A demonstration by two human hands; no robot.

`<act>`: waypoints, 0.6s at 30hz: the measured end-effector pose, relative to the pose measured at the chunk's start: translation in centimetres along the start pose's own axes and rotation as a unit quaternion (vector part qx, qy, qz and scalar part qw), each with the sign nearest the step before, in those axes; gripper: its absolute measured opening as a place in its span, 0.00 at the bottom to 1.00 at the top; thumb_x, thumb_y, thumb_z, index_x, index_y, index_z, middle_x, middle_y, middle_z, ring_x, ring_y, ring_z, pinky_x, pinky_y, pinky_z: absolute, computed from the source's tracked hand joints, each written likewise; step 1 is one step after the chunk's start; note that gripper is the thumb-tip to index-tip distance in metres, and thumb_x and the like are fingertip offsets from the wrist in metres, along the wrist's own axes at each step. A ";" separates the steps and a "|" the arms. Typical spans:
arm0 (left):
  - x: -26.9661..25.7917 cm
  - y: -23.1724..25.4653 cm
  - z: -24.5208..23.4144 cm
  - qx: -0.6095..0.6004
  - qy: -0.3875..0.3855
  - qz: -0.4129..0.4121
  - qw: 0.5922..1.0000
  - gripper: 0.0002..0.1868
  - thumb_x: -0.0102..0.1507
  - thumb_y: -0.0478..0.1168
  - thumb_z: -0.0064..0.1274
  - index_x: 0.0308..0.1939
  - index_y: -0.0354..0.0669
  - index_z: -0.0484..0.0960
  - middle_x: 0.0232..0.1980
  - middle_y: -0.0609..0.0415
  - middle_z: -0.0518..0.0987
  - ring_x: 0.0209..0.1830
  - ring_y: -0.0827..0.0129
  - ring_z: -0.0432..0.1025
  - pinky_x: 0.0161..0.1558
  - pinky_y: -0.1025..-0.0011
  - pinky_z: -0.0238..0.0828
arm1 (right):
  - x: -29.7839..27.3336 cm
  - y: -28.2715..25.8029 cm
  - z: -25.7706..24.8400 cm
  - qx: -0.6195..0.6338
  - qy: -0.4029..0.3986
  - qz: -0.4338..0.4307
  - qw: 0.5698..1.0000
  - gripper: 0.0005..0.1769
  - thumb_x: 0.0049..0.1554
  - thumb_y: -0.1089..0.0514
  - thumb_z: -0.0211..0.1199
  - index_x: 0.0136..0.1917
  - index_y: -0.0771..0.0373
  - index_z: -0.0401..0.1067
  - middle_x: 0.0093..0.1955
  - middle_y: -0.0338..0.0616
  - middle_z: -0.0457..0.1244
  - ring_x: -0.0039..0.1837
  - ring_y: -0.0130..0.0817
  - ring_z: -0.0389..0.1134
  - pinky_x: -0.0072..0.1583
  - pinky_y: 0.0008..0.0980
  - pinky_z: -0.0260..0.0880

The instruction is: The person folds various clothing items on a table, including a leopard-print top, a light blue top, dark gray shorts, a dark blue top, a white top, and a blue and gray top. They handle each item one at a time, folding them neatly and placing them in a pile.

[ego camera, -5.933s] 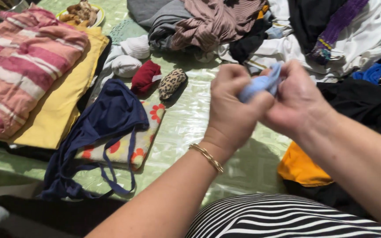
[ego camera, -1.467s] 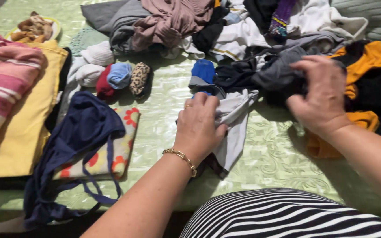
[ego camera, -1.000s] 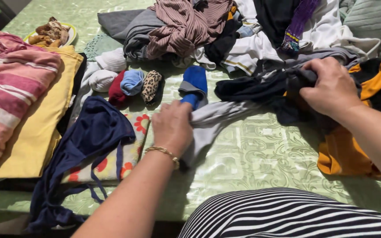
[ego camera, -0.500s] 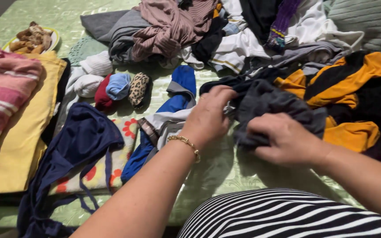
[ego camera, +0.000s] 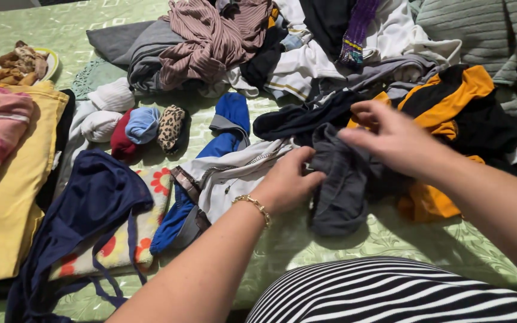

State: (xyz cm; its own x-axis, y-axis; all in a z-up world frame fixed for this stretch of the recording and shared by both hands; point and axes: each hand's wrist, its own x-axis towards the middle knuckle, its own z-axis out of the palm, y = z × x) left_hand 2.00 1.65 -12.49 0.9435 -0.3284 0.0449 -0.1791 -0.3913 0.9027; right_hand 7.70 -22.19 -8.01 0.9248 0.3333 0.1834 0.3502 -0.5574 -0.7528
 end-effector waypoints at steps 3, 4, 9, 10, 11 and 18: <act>1.0 -0.9 1.2 -0.032 0.024 0.066 0.997 0.17 0.62 0.41 0.58 0.51 0.36 0.78 0.47 0.48 0.79 0.46 0.61 0.75 0.49 0.65 0.73 | 0.9 -1.7 0.7 -0.070 -0.114 0.214 0.968 0.42 0.56 0.42 0.72 0.74 0.62 0.59 0.54 0.48 0.68 0.54 0.34 0.69 0.56 0.34 0.70; 0.8 -0.7 1.1 -0.032 0.026 0.065 0.997 0.17 0.62 0.41 0.58 0.51 0.36 0.78 0.47 0.48 0.79 0.46 0.61 0.75 0.49 0.65 0.73 | 0.6 -2.8 0.4 -0.070 -0.116 0.211 0.968 0.42 0.56 0.42 0.72 0.74 0.62 0.59 0.54 0.48 0.68 0.54 0.34 0.69 0.56 0.34 0.70; -1.0 1.5 0.7 -0.197 0.073 0.063 0.976 0.14 0.66 0.43 0.55 0.49 0.36 0.78 0.45 0.57 0.74 0.43 0.73 0.69 0.45 0.74 0.69 | 0.0 -3.1 0.1 0.338 -0.223 0.318 0.857 0.22 0.53 0.49 0.64 0.56 0.66 0.76 0.49 0.44 0.72 0.49 0.31 0.73 0.54 0.32 0.74; -1.0 1.4 0.8 -0.198 0.082 0.059 0.975 0.14 0.66 0.43 0.55 0.49 0.36 0.78 0.45 0.57 0.74 0.43 0.73 0.69 0.45 0.74 0.69 | 0.1 -3.3 0.0 0.335 -0.232 0.317 0.856 0.22 0.53 0.49 0.64 0.56 0.66 0.76 0.49 0.44 0.72 0.49 0.31 0.73 0.54 0.32 0.74; -1.2 1.3 1.0 -0.226 0.086 0.059 0.969 0.13 0.67 0.43 0.55 0.49 0.37 0.77 0.43 0.58 0.75 0.42 0.75 0.68 0.44 0.76 0.70 | 0.2 -3.4 0.0 0.352 -0.230 0.268 0.867 0.18 0.55 0.52 0.65 0.54 0.65 0.74 0.48 0.42 0.71 0.48 0.30 0.72 0.52 0.32 0.73; -7.0 5.4 1.2 -0.195 0.139 -0.021 0.971 0.18 0.57 0.31 0.59 0.49 0.45 0.73 0.37 0.60 0.74 0.37 0.76 0.69 0.37 0.75 0.69 | -0.3 -4.1 -3.3 0.368 -0.180 0.161 0.898 0.11 0.56 0.65 0.66 0.51 0.57 0.68 0.43 0.41 0.67 0.44 0.36 0.72 0.47 0.39 0.76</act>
